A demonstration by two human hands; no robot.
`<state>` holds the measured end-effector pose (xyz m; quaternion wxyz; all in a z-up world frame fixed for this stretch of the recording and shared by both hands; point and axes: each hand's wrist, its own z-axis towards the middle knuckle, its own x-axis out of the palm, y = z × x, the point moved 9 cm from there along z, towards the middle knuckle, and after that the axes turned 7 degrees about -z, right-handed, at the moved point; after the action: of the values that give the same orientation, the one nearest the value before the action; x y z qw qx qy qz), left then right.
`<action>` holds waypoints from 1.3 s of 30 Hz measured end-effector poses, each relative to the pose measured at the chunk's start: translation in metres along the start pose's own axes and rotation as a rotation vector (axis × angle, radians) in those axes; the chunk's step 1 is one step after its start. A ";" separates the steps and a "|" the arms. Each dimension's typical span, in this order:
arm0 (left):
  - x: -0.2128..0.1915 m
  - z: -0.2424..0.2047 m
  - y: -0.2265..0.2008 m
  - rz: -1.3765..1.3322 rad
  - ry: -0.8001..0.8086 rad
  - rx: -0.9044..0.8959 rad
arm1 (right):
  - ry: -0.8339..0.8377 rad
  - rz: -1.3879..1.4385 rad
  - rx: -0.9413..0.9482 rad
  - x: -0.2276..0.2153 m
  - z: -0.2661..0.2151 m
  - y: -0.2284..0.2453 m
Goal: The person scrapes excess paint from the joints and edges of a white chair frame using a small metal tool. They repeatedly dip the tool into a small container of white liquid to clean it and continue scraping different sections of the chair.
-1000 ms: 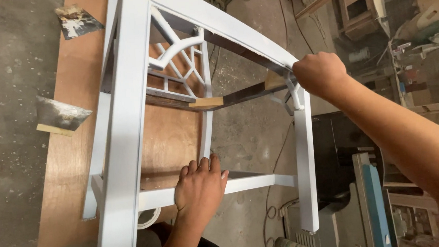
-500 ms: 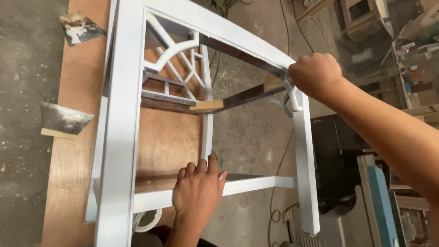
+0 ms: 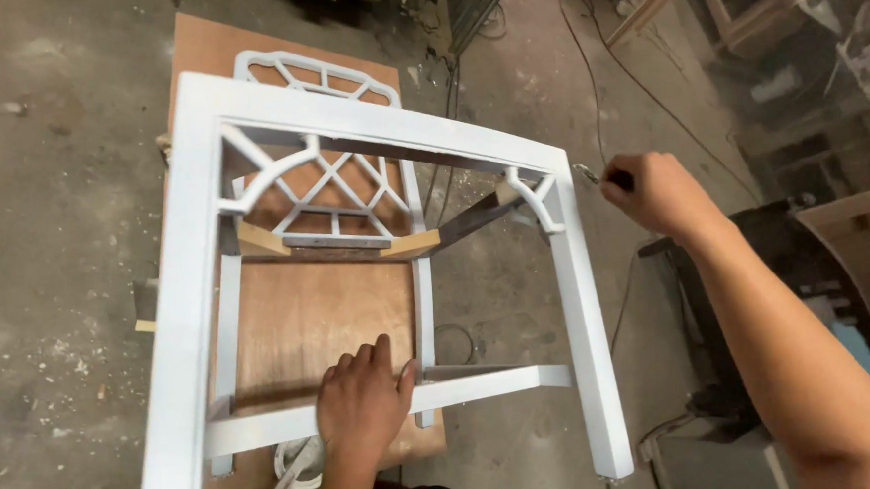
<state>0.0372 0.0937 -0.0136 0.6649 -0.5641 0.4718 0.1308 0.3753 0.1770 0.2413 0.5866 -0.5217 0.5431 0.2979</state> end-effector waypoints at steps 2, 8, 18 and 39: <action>0.001 -0.001 0.007 -0.011 -0.038 -0.035 | -0.032 0.170 0.040 0.002 -0.002 -0.004; 0.000 -0.004 0.017 -0.007 0.026 -0.120 | -0.138 0.365 -0.011 0.039 -0.003 0.001; -0.002 -0.005 0.018 0.005 0.105 -0.184 | -0.107 0.314 -0.003 0.061 0.013 0.015; 0.001 -0.001 0.007 -0.020 0.136 -0.083 | -0.054 0.747 0.306 0.044 -0.012 0.010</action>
<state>0.0316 0.0947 -0.0187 0.6085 -0.6035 0.5045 0.1051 0.3725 0.1586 0.1982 0.5229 -0.1869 0.7179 0.4199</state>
